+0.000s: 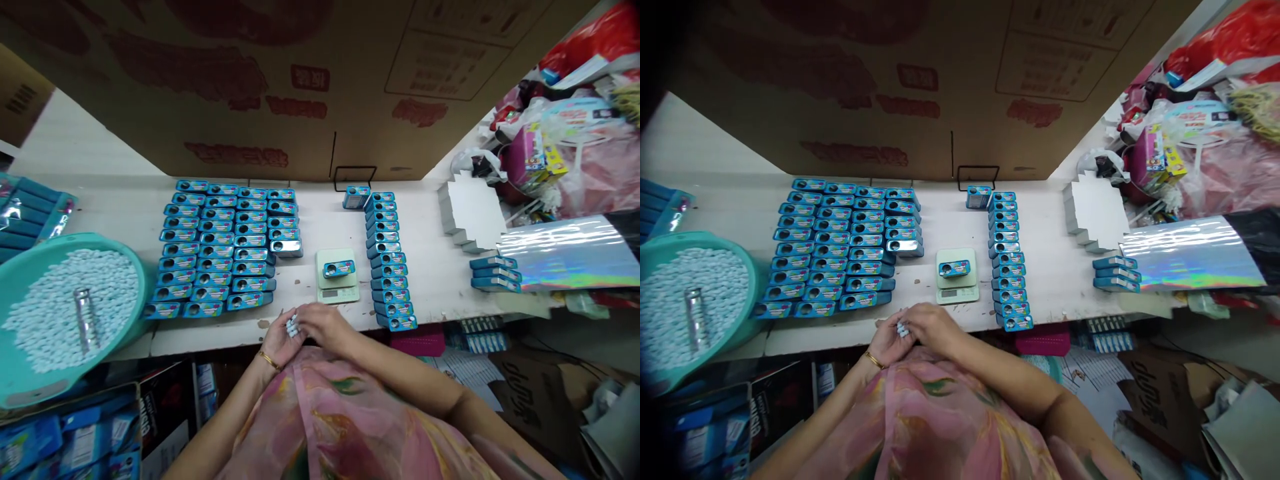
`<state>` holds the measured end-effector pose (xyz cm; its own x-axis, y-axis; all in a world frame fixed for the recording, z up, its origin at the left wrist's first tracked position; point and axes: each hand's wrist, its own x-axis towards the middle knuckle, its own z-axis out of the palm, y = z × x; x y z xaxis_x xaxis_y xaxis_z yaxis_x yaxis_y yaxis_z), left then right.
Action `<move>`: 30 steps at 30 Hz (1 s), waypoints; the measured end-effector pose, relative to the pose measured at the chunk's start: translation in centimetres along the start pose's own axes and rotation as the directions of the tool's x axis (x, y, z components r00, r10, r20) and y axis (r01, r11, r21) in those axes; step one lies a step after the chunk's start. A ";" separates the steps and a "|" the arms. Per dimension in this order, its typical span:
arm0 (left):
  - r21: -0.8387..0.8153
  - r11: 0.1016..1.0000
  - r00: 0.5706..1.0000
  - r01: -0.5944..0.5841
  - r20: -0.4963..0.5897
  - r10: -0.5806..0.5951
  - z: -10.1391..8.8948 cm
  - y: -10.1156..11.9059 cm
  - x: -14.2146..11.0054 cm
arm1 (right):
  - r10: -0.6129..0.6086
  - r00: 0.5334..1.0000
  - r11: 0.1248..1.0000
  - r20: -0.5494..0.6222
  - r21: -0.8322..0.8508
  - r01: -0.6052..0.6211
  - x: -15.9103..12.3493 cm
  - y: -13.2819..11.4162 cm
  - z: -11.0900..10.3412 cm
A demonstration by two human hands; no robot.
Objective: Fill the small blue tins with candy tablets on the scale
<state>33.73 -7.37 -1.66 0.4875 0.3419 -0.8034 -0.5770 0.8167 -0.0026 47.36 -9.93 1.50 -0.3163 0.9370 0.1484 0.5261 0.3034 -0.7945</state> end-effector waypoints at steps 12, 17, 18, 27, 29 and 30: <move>0.065 0.996 0.994 0.055 -0.100 -0.048 -4.5 0.4 -1.5 | 0.088 0.941 0.846 0.328 -0.523 0.103 -0.7 0.1 -1.1; 0.053 0.998 0.993 0.044 -0.114 -0.037 -4.0 0.4 -1.4 | 0.141 0.955 0.776 0.261 -0.628 0.057 -0.2 1.7 -3.1; 0.048 0.998 0.993 0.042 -0.113 -0.036 -3.9 0.4 -1.4 | 0.155 0.960 0.760 0.233 -0.649 0.036 0.1 2.2 -3.6; 0.036 0.999 0.991 0.008 -0.131 -0.003 -3.4 0.8 -1.5 | 0.286 0.958 0.648 -0.022 -0.732 -0.210 0.8 5.6 -7.6; 0.031 1.000 0.991 -0.003 -0.133 0.007 -3.5 0.9 -1.6 | 0.297 0.954 0.671 -0.035 -0.704 -0.235 0.6 6.2 -8.1; 0.028 1.000 0.991 -0.007 -0.132 0.011 -3.7 1.0 -1.7 | 0.310 0.950 0.690 -0.025 -0.682 -0.243 0.7 6.5 -8.1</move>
<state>29.91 -8.84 -2.49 0.3904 0.2865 -0.8749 -0.5619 0.8270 0.0200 56.98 -5.92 1.24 -0.1179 0.9889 -0.0910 0.9780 0.0997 -0.1830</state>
